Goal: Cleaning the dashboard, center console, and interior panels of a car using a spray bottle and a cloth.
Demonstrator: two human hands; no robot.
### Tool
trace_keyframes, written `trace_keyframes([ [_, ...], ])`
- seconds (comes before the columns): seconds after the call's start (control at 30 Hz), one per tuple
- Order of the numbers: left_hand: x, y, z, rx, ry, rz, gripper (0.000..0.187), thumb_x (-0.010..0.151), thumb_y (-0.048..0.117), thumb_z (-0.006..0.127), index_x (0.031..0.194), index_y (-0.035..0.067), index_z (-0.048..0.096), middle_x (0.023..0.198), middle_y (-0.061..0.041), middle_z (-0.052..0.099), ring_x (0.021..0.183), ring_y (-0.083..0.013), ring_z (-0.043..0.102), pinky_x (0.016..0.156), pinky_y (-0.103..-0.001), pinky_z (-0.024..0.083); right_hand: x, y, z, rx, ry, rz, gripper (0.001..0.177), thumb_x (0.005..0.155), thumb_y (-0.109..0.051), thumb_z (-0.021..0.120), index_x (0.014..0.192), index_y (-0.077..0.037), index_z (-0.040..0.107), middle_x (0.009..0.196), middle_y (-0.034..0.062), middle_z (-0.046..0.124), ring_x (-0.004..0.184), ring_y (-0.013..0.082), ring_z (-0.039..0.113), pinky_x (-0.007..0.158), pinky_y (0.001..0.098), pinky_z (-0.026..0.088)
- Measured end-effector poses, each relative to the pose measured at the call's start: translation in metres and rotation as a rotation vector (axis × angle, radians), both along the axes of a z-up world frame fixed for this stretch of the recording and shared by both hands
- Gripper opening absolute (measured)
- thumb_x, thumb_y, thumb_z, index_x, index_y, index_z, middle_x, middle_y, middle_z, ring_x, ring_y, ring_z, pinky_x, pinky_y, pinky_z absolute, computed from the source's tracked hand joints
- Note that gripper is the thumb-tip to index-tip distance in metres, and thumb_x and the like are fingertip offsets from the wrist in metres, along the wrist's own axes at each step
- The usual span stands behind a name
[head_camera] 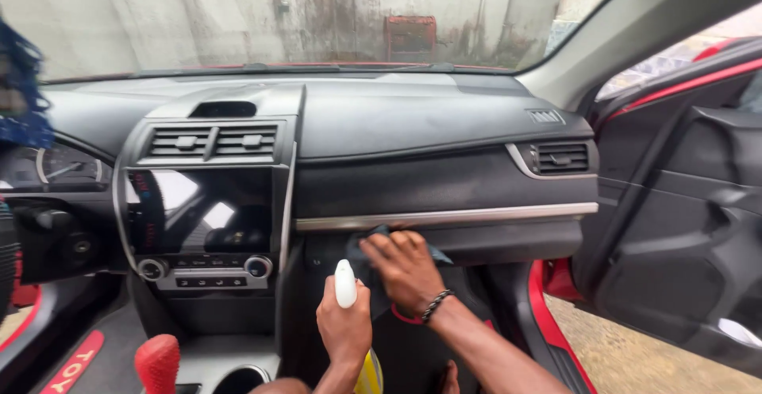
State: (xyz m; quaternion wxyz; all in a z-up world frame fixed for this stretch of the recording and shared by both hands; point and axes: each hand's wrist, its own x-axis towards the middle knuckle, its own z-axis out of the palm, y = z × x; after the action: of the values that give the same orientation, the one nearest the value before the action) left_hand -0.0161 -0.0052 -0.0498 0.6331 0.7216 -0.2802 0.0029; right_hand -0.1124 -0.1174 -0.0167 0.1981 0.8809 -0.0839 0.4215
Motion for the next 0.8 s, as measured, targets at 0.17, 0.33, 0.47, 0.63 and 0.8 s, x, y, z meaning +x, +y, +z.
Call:
trace_keyframes([
  [0.17,-0.014,0.007,0.013,0.034,0.062,-0.214,0.02,0.086,0.023,0.069,0.094,0.006,0.064,0.069,-0.013,0.073,0.062,-0.0303,0.075,0.06,-0.044,0.057,-0.081,-0.017,0.004,-0.005,-0.067,-0.236,0.049,0.08,-0.01,0.064,0.13,-0.011,0.065,0.127,0.005,0.061,0.119,0.0286,0.053,0.106,0.0478,0.037],
  [0.33,-0.022,0.009,0.026,0.062,0.062,-0.249,0.019,0.088,0.023,0.068,0.095,0.006,0.064,0.069,-0.014,0.073,0.062,-0.0297,0.075,0.06,-0.043,0.057,-0.096,-0.02,-0.013,0.062,-0.224,-0.418,0.04,0.086,-0.012,0.064,0.126,-0.01,0.069,0.125,0.0046,0.062,0.116,0.0291,0.053,0.103,0.0467,0.038],
  [0.47,-0.03,-0.004,0.014,0.011,-0.07,-0.204,0.023,0.085,0.024,0.073,0.091,0.004,0.064,0.072,-0.017,0.072,0.068,-0.0378,0.073,0.061,-0.047,0.055,-0.067,-0.015,-0.023,0.276,-0.346,-0.458,0.035,0.088,-0.011,0.063,0.122,-0.009,0.069,0.124,0.0047,0.064,0.115,0.0294,0.056,0.098,0.0444,0.043],
  [0.63,-0.054,-0.019,0.02,0.009,-0.098,-0.263,0.023,0.084,0.024,0.072,0.091,0.004,0.063,0.072,-0.018,0.072,0.069,-0.0391,0.073,0.061,-0.047,0.055,-0.079,-0.018,-0.01,0.182,-0.253,-0.342,0.044,0.083,-0.006,0.061,0.126,-0.009,0.069,0.125,0.0063,0.064,0.117,0.03,0.056,0.099,0.0447,0.043],
  [0.8,-0.087,-0.037,0.03,0.039,-0.036,-0.347,0.021,0.086,0.024,0.069,0.096,0.005,0.065,0.072,-0.018,0.073,0.068,-0.0366,0.075,0.063,-0.046,0.056,-0.142,-0.048,-0.008,0.118,-0.215,-0.36,0.048,0.08,-0.004,0.061,0.126,-0.014,0.07,0.124,0.0051,0.064,0.118,0.0289,0.057,0.099,0.045,0.042],
])
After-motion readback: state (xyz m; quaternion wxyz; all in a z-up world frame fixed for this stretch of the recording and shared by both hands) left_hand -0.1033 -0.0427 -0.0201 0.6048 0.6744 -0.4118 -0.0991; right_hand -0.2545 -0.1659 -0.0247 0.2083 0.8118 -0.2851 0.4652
